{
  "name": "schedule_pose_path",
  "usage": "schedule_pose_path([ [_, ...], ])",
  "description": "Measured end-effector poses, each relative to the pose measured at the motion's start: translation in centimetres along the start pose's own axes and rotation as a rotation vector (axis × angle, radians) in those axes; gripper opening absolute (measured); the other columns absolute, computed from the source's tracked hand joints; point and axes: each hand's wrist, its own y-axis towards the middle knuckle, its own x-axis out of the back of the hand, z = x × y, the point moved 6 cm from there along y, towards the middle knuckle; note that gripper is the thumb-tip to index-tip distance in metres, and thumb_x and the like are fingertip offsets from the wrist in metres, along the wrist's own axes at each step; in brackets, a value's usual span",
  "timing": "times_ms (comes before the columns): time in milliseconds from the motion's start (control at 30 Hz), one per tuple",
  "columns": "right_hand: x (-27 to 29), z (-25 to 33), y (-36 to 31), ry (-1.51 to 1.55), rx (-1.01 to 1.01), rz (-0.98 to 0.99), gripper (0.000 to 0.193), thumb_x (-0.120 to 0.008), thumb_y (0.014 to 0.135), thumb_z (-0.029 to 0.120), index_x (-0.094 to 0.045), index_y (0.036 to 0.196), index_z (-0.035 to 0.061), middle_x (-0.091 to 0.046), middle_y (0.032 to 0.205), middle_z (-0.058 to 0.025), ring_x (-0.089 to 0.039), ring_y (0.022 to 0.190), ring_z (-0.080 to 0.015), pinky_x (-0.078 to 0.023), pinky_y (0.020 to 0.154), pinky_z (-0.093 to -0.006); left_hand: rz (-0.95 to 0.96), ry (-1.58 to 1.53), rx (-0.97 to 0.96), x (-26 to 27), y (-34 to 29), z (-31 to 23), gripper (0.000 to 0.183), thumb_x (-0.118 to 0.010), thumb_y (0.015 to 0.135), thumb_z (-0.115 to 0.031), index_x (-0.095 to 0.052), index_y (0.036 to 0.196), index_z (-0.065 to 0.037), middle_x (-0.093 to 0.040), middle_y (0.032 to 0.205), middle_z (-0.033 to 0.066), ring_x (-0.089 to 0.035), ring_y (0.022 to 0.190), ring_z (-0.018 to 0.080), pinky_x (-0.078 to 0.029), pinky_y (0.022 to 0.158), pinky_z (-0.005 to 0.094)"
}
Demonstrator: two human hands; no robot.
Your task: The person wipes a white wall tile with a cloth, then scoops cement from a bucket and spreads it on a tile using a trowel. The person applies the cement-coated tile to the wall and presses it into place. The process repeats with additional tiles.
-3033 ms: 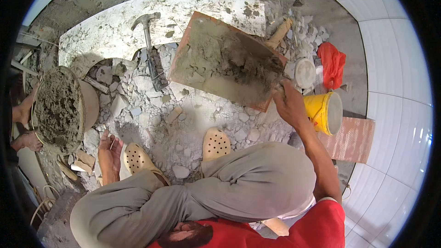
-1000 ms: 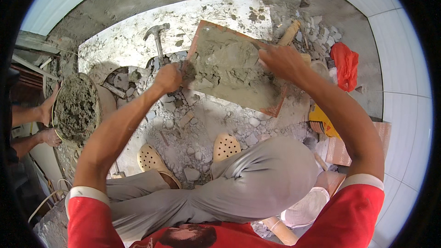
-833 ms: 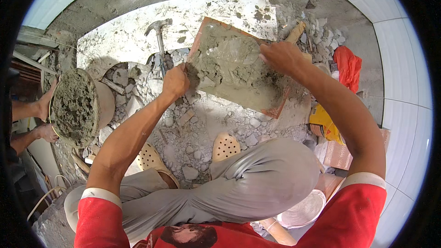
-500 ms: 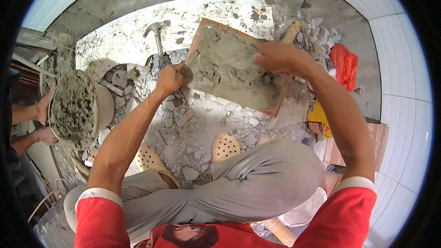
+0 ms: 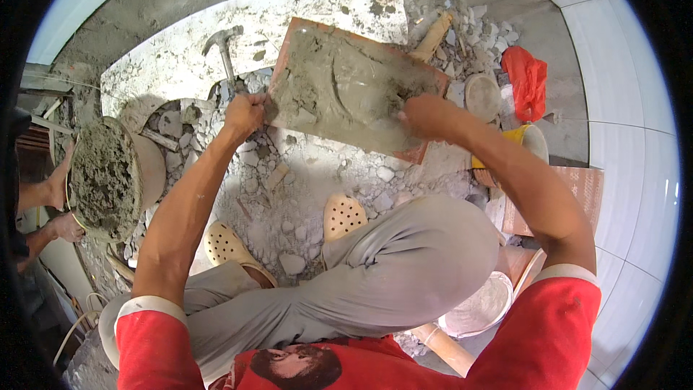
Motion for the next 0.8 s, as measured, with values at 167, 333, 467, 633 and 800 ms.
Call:
schedule_pose_path([
  [167, 1.2, 1.1, -3.8, -0.215, 0.0, -0.311, 0.037, -0.054, 0.098, 0.028, -0.072, 0.088, -0.0034, -0.072, 0.088, -0.0259, -0.071, 0.088, -0.0442, -0.057, 0.078, -0.0545, 0.006, -0.011, 0.0, -0.3, 0.3, 0.9, 0.023, -0.058, 0.089, -0.009, -0.079, 0.099, -0.011, -0.065, 0.062, 0.0057, -0.064, 0.057, 0.0154, -0.052, 0.062, 0.033],
  [333, 0.5, -2.6, -4.9, -0.174, -0.115, -0.401, 0.035, -0.055, 0.098, 0.026, -0.072, 0.085, -0.0027, -0.071, 0.085, -0.0277, -0.071, 0.085, -0.0442, -0.056, 0.078, -0.0547, 0.017, -0.047, 0.008, -0.6, 0.2, 1.2, 0.025, -0.059, 0.09, -0.01, -0.079, 0.105, -0.01, -0.066, 0.065, 0.007, -0.063, 0.056, 0.0151, -0.051, 0.06, 0.0328],
  [467, -2.2, -5.9, -3.1, -0.122, -0.103, -0.367, 0.037, -0.054, 0.099, 0.025, -0.071, 0.085, -0.004, -0.07, 0.084, -0.0289, -0.07, 0.085, -0.0462, -0.056, 0.079, -0.0554, -0.04, 0.086, -0.03, -0.3, -0.2, 0.2, 0.027, -0.057, 0.088, -0.013, -0.079, 0.104, -0.013, -0.07, 0.079, 0.0217, -0.069, 0.077, 0.0357, -0.054, 0.075, 0.0428],
  [633, -3.2, -7.0, -3.6, -0.057, -0.105, -0.415, 0.044, -0.051, 0.1, 0.03, -0.069, 0.085, -0.006, -0.069, 0.082, -0.0291, -0.069, 0.084, -0.0476, -0.055, 0.08, -0.0553, -0.035, 0.104, -0.031, -0.2, -0.5, -0.3, 0.027, -0.057, 0.087, -0.012, -0.078, 0.104, -0.014, -0.07, 0.083, 0.0246, -0.071, 0.083, 0.0415, -0.055, 0.079, 0.045],
  [800, 0.0, -7.9, -8.6, 0.246, -0.223, -0.215, 0.049, -0.047, 0.101, 0.033, -0.064, 0.082, -0.0084, -0.067, 0.07, -0.0251, -0.068, 0.064, -0.0399, -0.056, 0.062, -0.0491, -0.076, 0.087, -0.08, -0.1, -0.3, 0.0, 0.028, -0.057, 0.087, -0.013, -0.078, 0.105, -0.014, -0.069, 0.082, 0.0232, -0.071, 0.08, 0.0394, -0.054, 0.075, 0.0434],
])
